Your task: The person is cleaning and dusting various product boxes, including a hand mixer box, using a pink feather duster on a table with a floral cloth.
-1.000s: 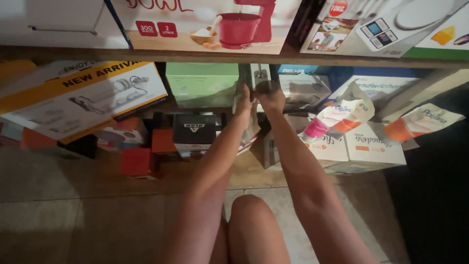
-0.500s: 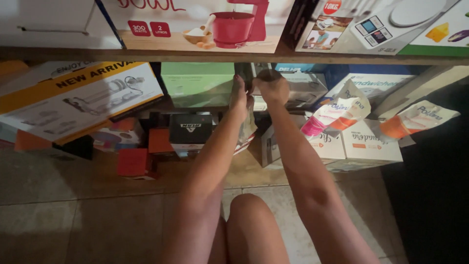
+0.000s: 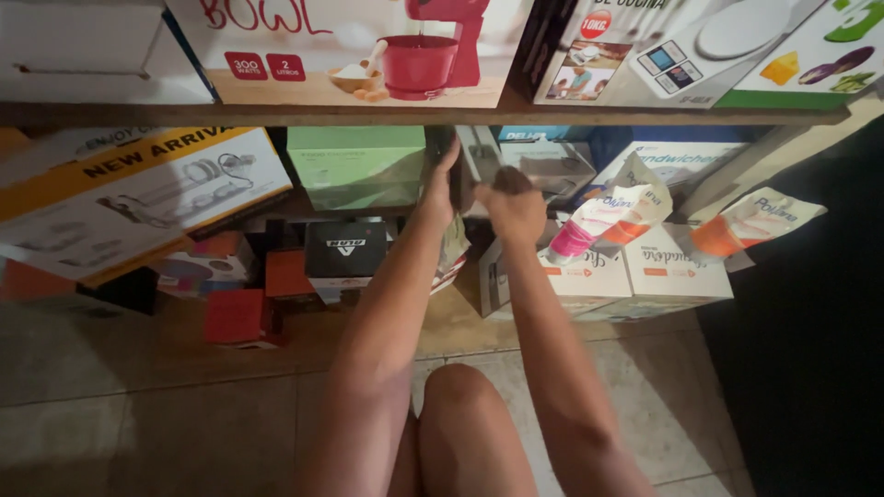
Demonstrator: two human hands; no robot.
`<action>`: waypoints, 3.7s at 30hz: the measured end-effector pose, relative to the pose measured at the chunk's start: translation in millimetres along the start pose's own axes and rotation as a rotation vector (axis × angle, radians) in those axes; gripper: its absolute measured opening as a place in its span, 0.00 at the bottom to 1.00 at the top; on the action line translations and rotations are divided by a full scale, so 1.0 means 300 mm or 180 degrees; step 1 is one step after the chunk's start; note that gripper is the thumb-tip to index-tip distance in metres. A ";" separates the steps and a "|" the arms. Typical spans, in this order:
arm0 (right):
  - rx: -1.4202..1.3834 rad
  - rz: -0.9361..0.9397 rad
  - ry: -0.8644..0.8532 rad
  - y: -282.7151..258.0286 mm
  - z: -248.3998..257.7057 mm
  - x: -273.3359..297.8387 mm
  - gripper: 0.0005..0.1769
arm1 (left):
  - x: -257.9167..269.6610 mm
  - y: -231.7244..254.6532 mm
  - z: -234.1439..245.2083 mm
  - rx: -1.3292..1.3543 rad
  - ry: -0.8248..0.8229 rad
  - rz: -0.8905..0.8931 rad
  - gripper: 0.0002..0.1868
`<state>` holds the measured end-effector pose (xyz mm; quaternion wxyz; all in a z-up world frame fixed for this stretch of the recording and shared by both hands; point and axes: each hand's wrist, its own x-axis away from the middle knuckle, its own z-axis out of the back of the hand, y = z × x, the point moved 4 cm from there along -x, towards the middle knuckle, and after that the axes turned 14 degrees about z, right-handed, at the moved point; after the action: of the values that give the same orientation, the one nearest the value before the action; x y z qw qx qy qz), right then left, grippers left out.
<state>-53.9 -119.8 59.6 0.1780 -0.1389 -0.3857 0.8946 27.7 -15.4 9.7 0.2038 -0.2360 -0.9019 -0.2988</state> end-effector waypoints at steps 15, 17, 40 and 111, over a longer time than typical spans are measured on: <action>-0.0387 -0.0197 0.0465 -0.069 0.151 0.471 0.56 | 0.032 -0.001 0.023 -0.0204 -0.0360 -0.0068 0.59; -0.0506 0.0071 0.0606 -0.033 0.135 0.515 0.54 | 0.103 0.005 -0.010 -0.0198 -0.0399 -0.0003 0.58; -0.2852 0.0546 -0.0367 0.054 0.045 0.621 0.40 | 0.184 0.079 0.148 -0.1719 0.0129 -0.0284 0.42; -0.2922 -0.0189 -0.2229 -0.554 -0.007 0.682 0.32 | 0.999 0.323 0.420 -0.0566 0.1280 -0.0961 0.47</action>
<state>-201.7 74.8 158.2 -0.0137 0.1133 -0.7740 0.6228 -189.2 224.6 112.0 0.3105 -0.0517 -0.8385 -0.4448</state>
